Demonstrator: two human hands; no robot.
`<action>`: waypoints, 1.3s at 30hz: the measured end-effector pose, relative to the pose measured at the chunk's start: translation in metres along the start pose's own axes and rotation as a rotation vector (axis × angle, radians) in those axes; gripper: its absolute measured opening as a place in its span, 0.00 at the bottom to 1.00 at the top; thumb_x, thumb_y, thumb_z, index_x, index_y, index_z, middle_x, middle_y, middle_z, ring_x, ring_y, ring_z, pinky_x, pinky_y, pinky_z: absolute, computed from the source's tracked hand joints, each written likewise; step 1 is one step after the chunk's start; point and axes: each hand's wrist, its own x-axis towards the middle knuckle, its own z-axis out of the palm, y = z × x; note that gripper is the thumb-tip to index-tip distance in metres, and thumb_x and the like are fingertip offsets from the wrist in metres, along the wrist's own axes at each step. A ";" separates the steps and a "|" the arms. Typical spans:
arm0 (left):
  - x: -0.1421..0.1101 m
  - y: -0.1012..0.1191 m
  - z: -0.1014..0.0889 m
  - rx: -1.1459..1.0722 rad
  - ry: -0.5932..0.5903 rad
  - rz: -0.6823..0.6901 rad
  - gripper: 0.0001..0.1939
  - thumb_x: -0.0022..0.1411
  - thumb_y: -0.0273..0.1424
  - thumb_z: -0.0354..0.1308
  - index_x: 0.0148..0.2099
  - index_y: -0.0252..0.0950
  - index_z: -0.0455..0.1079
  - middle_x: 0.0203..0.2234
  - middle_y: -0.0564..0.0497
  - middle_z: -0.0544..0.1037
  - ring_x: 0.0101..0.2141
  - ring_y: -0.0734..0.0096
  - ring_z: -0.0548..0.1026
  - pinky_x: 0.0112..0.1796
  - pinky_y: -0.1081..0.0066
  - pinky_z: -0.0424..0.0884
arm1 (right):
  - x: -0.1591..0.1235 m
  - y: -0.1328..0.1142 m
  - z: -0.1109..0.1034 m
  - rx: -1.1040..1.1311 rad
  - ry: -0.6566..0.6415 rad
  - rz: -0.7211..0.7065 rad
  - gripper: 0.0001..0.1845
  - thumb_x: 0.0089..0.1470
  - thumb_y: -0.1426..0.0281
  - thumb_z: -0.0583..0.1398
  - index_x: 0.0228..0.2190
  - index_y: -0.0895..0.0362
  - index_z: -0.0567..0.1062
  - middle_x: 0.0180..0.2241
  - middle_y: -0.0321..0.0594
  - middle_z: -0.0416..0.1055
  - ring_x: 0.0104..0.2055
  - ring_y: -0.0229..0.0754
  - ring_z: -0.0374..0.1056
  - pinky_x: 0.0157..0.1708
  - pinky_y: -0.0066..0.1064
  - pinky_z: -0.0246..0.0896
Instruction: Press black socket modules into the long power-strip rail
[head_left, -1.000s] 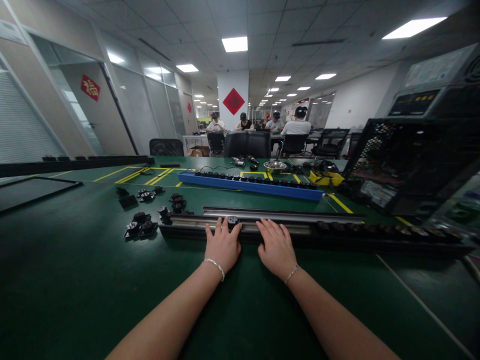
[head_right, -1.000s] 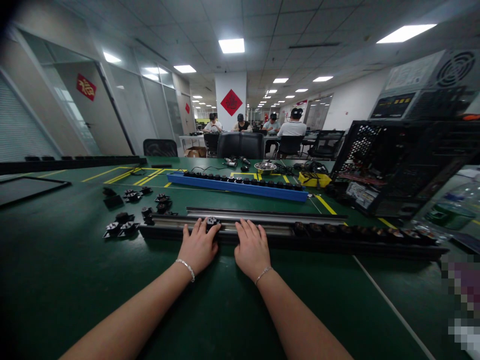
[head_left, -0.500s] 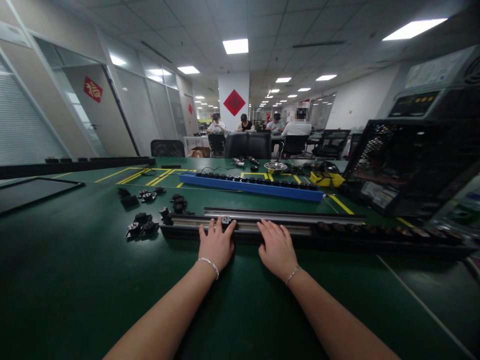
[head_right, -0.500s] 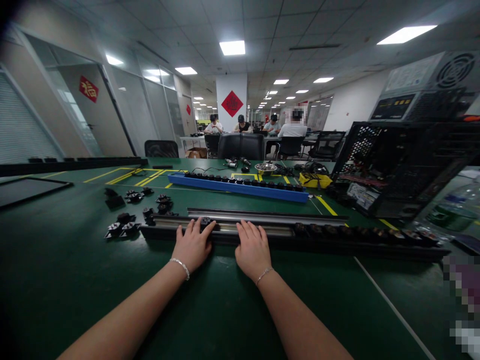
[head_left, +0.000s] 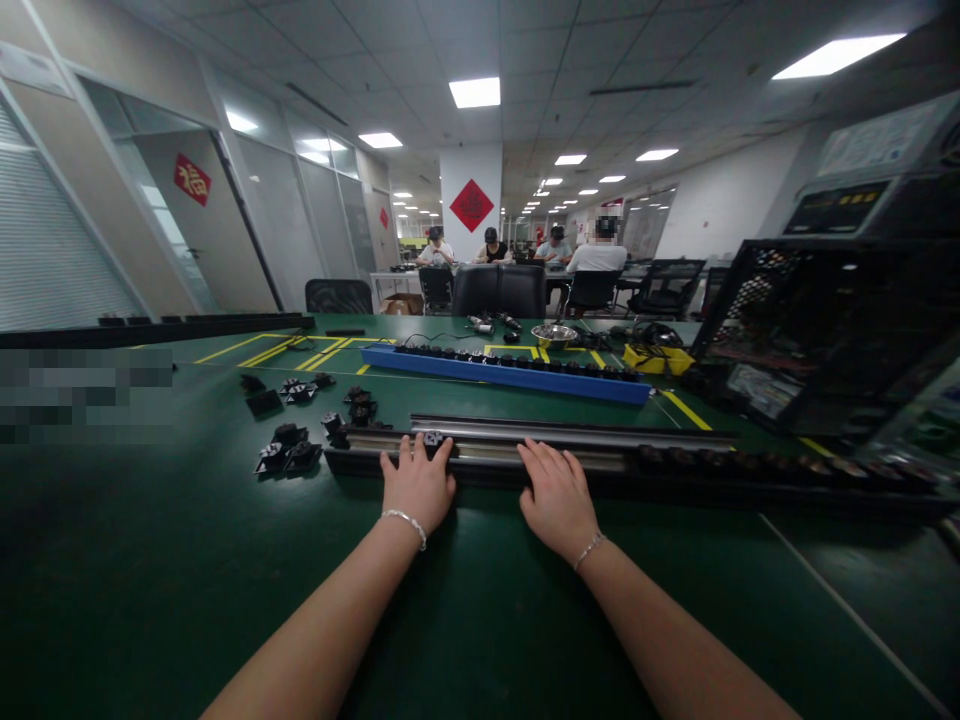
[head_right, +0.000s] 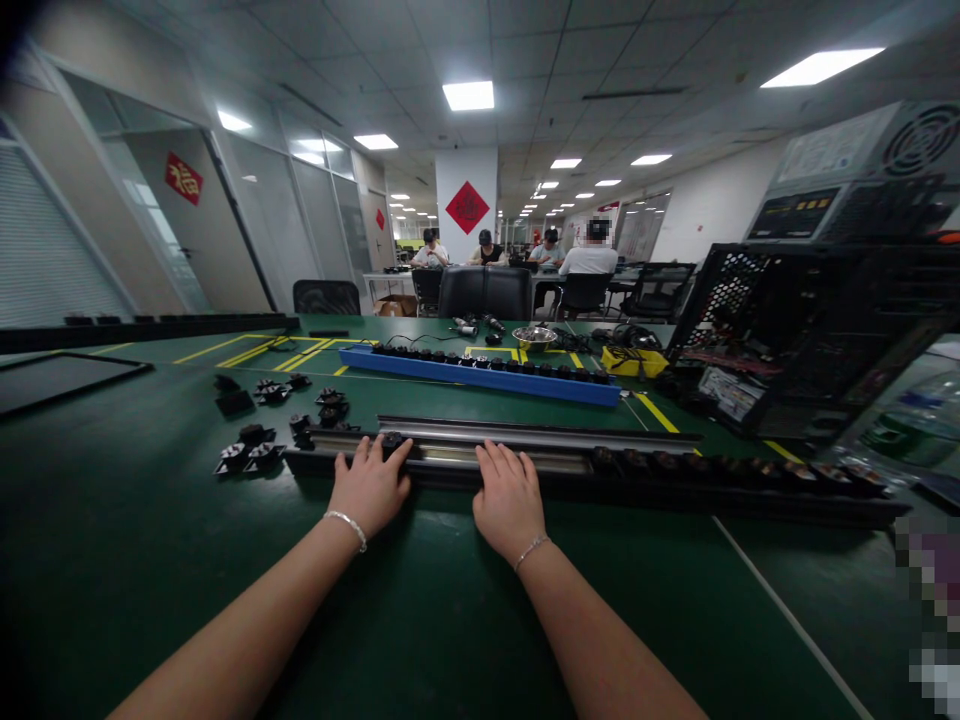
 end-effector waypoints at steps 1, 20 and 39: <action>0.000 -0.002 -0.001 0.001 -0.007 -0.008 0.29 0.58 0.40 0.47 0.62 0.49 0.53 0.60 0.40 0.58 0.60 0.43 0.53 0.52 0.40 0.51 | 0.000 0.000 0.000 0.001 0.000 0.000 0.30 0.48 0.74 0.51 0.55 0.56 0.63 0.58 0.39 0.59 0.59 0.42 0.53 0.60 0.40 0.35; 0.006 -0.025 -0.016 -0.013 -0.132 -0.110 0.29 0.57 0.44 0.45 0.62 0.53 0.53 0.60 0.42 0.59 0.60 0.38 0.50 0.51 0.36 0.48 | -0.001 0.000 0.000 -0.004 0.001 0.004 0.30 0.48 0.74 0.51 0.55 0.57 0.63 0.58 0.39 0.60 0.59 0.41 0.53 0.60 0.39 0.35; 0.017 -0.063 -0.015 -0.040 -0.230 -0.233 0.31 0.55 0.49 0.46 0.62 0.55 0.53 0.62 0.43 0.56 0.60 0.35 0.48 0.50 0.33 0.47 | -0.001 0.000 0.000 -0.008 0.009 -0.008 0.29 0.48 0.74 0.51 0.55 0.57 0.63 0.58 0.40 0.60 0.59 0.42 0.53 0.60 0.39 0.35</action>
